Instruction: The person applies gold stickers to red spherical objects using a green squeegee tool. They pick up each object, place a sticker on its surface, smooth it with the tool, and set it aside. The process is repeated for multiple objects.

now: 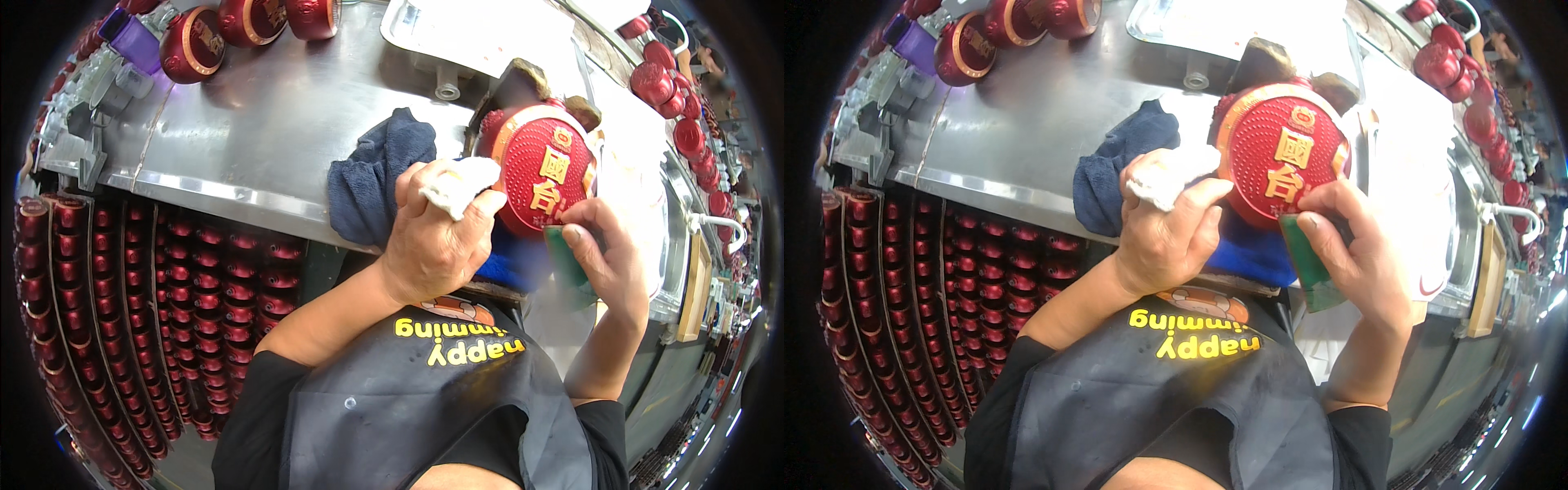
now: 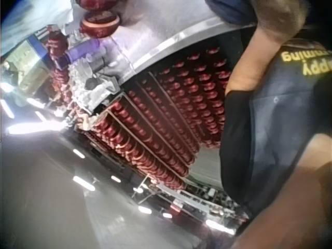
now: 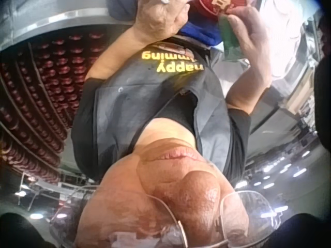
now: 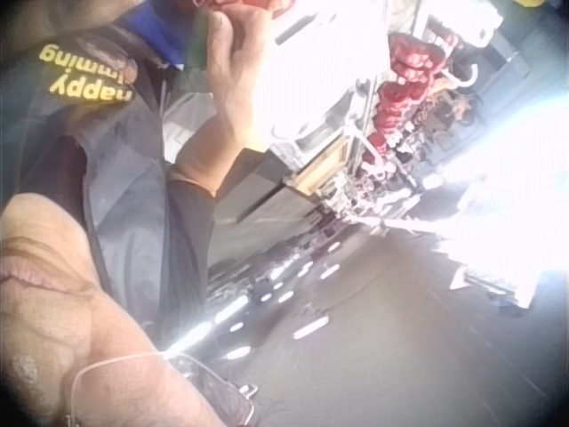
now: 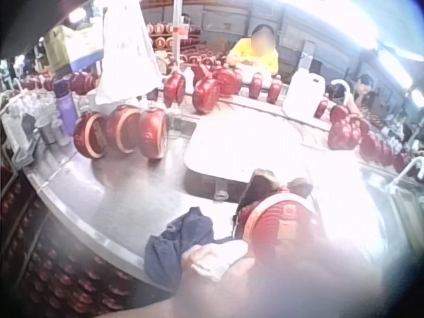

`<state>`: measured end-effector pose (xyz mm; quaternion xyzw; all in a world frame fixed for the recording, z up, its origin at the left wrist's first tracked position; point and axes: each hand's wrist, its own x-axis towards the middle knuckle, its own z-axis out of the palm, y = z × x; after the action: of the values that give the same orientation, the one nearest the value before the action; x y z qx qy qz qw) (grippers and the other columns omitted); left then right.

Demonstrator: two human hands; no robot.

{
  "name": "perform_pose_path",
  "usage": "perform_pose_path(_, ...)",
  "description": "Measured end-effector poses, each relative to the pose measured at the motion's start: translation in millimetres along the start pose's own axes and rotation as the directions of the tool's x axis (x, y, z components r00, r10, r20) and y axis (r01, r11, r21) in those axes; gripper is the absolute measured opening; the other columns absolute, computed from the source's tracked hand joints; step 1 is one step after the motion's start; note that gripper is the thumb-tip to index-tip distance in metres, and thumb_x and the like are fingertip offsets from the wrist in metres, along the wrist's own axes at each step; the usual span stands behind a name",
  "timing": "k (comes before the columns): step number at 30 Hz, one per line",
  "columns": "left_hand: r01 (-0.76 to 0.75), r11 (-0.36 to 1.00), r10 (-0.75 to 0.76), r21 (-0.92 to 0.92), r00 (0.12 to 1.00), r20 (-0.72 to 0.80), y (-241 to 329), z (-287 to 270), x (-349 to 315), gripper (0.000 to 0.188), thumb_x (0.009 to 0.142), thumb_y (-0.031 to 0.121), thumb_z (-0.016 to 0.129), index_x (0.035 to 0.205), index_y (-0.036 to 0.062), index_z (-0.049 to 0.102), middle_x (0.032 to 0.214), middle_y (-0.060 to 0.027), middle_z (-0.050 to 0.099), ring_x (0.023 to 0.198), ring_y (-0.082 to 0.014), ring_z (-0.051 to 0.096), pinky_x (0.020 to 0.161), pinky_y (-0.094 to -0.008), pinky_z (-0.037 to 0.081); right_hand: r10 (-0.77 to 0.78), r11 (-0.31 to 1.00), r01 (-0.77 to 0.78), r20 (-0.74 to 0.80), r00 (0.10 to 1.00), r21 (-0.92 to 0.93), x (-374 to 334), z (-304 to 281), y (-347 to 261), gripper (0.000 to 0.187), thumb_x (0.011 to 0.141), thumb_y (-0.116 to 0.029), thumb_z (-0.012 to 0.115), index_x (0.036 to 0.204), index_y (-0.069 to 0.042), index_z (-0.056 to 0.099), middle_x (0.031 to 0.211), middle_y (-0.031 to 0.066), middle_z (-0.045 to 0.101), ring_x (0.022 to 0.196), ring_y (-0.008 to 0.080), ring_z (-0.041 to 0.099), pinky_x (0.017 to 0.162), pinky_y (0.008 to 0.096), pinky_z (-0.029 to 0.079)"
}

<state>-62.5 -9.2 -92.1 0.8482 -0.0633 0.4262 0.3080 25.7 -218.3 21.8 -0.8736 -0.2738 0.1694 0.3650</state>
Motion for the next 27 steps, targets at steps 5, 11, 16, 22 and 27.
perform_pose_path(5,-0.155,0.986,0.152,0.068,0.987,0.042,-1.6,-9.8,-0.8,0.036,0.083,0.008,0.069,0.119,0.0078,0.073,0.115,-0.0119,0.07,0.108,-0.0321,0.058,0.097,-0.0452,0.042,-0.126,0.829,0.098,-0.013,0.992,-0.55,-27.8,8.5,13.8,0.014,0.088,-0.006,0.073,0.094,-0.004,0.06,0.091,0.0141,0.062,0.089,0.0349,0.062,0.082,0.042,0.05)
perform_pose_path(11,0.252,0.916,-0.245,-0.313,0.968,0.063,-12.1,-7.6,8.2,0.032,0.099,0.021,0.064,0.124,0.0012,0.064,0.119,-0.0177,0.065,0.113,-0.0363,0.055,0.103,-0.0448,0.038,-0.428,0.629,0.42,0.16,0.889,-0.654,-44.5,26.1,30.9,0.012,0.081,-0.007,0.07,0.087,-0.007,0.059,0.08,0.0093,0.049,0.078,0.0285,0.053,0.071,0.0409,0.041)
perform_pose_path(16,0.334,0.868,-0.308,-0.367,0.942,0.131,-16.8,14.5,11.9,0.05,0.1,0.03,0.068,0.137,0.0,0.051,0.128,-0.0207,0.056,0.115,-0.0345,0.05,0.104,-0.044,0.038,-0.408,0.78,0.424,0.14,0.902,-0.459,-57.6,11.5,43.3,0.015,0.084,-0.01,0.073,0.097,-0.003,0.066,0.083,0.0103,0.054,0.078,0.0282,0.055,0.071,0.035,0.042)
perform_pose_path(22,0.305,0.873,-0.283,-0.381,0.952,0.114,-16.0,15.3,11.6,0.059,0.101,0.033,0.067,0.142,-0.0032,0.045,0.134,-0.0234,0.054,0.123,-0.038,0.048,0.107,-0.0466,0.038,0.234,0.8,-0.138,-0.093,0.968,0.584,-65.6,11.4,79.9,0.015,0.102,-0.016,0.064,0.106,-0.001,0.065,0.092,0.0034,0.062,0.081,0.0129,0.058,0.075,0.0236,0.044)
perform_pose_path(27,-0.066,0.996,0.055,0.062,0.984,0.169,-3.2,-7.1,-7.7,0.068,0.105,0.054,0.05,0.144,-0.0008,0.054,0.137,-0.0242,0.057,0.133,-0.0399,0.046,0.111,-0.0487,0.036,0.014,0.341,0.013,-0.019,1.0,0.94,-59.7,12.1,103.0,0.025,0.106,-0.021,0.061,0.12,-0.001,0.06,0.101,0.0095,0.067,0.076,0.0115,0.061,0.066,0.0223,0.051)
